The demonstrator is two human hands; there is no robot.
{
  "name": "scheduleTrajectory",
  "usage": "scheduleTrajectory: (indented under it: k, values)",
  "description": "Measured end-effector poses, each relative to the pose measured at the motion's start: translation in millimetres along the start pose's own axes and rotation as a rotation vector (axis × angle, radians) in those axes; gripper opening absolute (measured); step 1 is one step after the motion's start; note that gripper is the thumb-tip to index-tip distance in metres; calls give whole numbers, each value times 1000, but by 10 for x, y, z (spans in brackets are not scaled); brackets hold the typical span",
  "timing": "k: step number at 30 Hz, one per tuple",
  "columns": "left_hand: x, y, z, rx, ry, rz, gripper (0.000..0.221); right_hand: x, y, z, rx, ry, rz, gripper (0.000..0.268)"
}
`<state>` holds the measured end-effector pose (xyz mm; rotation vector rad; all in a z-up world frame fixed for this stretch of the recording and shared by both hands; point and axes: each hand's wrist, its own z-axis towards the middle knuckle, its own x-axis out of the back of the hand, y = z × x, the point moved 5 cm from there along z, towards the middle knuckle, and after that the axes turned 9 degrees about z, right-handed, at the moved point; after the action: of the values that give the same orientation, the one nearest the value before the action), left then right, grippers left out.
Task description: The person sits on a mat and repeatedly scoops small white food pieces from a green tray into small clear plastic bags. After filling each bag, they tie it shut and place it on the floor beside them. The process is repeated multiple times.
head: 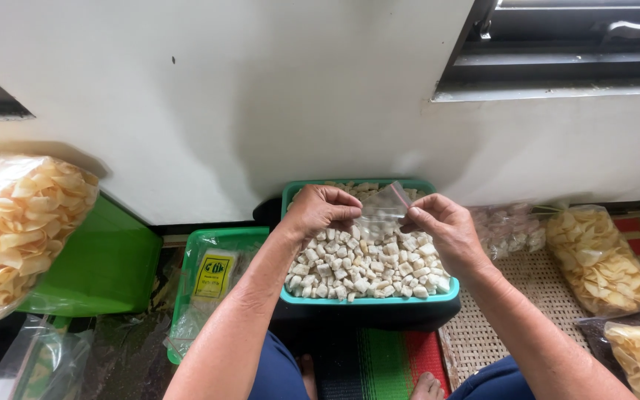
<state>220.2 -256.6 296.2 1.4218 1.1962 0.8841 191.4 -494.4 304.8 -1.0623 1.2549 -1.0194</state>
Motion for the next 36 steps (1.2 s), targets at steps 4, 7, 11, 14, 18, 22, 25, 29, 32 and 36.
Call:
scheduleTrajectory:
  k: [4,7,11,14,18,22,25,29,32,36]
  values:
    - [41,-99,114,-53,82,147,23,-83,-9,-92,2,-10,43,14]
    - [-186,216,-97,-152,119,503,44,-42,41,-78,-17,-36,30,16]
    - [-401,257,-186,-148,48,417,33,-103,77,-122,-50,-104,4,17]
    - [-453,275,-214,-156,23,409,23,-155,33,-154,-70,-135,-13,21]
    - [-516,308,-272,-111,-50,317,12,-267,-157,-214,-84,-154,-51,22]
    - [-547,276,-286,-96,-81,328,13,-218,-31,-150,-92,-150,-47,19]
    - [-562,291,-292,-103,-126,385,9,-147,62,-110,-98,-143,-51,16]
    - [-566,284,-323,-98,-164,387,15,-121,103,-110,-129,-119,10,15]
    - [-561,283,-325,-132,-173,483,31,-99,157,-100,-168,-104,77,15]
    - [-566,332,-356,-221,-188,618,47,71,417,-2,-218,-107,199,15]
